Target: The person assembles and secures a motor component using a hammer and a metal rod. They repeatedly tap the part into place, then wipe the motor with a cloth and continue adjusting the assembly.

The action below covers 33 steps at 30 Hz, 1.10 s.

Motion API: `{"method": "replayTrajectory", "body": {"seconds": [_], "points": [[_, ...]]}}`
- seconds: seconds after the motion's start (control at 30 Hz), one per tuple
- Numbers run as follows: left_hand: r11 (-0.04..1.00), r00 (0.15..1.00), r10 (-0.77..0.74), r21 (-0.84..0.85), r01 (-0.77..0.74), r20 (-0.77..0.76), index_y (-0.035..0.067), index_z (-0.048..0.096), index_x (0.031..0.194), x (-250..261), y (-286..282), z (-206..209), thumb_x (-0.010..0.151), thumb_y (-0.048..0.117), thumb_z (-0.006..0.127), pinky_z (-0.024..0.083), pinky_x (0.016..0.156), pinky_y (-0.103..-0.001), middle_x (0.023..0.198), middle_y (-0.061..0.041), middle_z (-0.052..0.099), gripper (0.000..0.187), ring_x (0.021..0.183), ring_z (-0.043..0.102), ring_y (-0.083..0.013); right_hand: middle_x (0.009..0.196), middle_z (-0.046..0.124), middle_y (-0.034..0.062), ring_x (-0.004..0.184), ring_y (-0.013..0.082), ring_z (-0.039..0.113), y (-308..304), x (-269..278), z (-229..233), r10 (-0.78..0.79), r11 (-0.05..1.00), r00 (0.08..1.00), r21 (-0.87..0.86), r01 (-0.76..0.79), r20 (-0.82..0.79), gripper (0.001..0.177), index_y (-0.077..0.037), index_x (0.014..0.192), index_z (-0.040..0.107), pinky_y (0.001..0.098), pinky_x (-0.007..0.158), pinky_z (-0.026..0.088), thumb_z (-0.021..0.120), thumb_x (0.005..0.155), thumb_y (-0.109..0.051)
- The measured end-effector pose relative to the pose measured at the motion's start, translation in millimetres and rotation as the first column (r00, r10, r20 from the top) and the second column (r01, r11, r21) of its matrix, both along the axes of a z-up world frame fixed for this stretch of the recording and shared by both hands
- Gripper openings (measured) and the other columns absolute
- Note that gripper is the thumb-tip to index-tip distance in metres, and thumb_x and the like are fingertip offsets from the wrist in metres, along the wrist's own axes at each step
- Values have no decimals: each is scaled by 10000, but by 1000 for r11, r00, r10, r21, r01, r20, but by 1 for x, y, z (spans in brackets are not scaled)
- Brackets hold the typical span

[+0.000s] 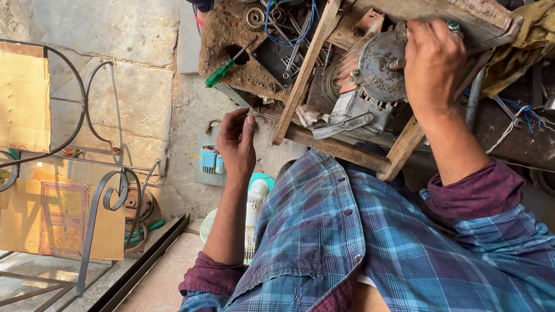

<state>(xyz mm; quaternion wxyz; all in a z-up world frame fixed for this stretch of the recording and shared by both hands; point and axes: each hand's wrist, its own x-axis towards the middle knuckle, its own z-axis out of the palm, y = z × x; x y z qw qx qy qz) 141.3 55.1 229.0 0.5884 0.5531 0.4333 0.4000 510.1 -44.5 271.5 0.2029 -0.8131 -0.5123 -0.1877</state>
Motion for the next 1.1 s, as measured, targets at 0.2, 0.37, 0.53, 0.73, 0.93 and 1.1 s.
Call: {"method": "replayTrajectory", "body": {"seconds": [0.2, 0.37, 0.53, 0.73, 0.93, 1.1], "points": [[999, 999, 30, 30, -29, -18, -7, 675, 1160, -14, 3, -9, 1040, 168, 668, 521, 819, -237, 967, -24, 685, 212, 888, 637, -82, 1015, 769, 92, 850, 189, 704, -2, -1, 16, 50, 996, 998, -66, -53, -48, 146, -37, 1094, 796, 332, 769, 576, 810, 951, -6], [999, 1000, 17, 29, -16, -22, -9, 681, 1142, -15, 6, -14, 1040, 181, 671, 526, 790, -239, 947, -29, 684, 216, 860, 635, -80, 1006, 773, 78, 859, 172, 730, -5, 6, 25, 112, 991, 993, -74, -114, -29, 101, -56, 1040, 796, 312, 777, 591, 795, 959, 4], [999, 998, -10, 32, 12, -70, -4, 688, 1125, -14, 7, -16, 1040, 203, 673, 520, 753, -234, 894, -20, 697, 224, 828, 638, -76, 912, 751, 77, 741, 138, 683, 3, 15, 17, 83, 981, 996, -181, -75, 41, 49, -57, 1027, 787, 308, 667, 540, 792, 1007, -13], [999, 999, -25, 31, 26, -26, -6, 681, 1118, -12, 4, -20, 1050, 210, 671, 498, 755, -231, 899, -19, 680, 227, 832, 610, -72, 917, 735, 59, 738, 140, 651, 1, 15, -1, 89, 990, 978, -124, -66, 186, 107, -61, 1003, 755, 347, 691, 499, 846, 963, -100], [999, 999, -2, 54, 4, -44, -12, 679, 1112, -21, -1, -25, 1045, 211, 671, 510, 782, -227, 913, -21, 689, 233, 844, 624, -73, 1002, 742, 73, 834, 175, 671, -8, 8, 2, 89, 995, 989, -50, -84, 121, 90, -46, 1041, 751, 323, 761, 534, 815, 977, -46], [1000, 1000, 13, -10, -13, 2, -15, 672, 1117, -35, -3, -32, 1050, 207, 669, 515, 822, -227, 947, -27, 690, 231, 881, 632, -78, 1075, 756, 78, 953, 182, 719, -9, 5, 3, 147, 989, 989, 14, -148, 27, 101, -38, 1061, 745, 324, 852, 593, 775, 999, 36]]}}
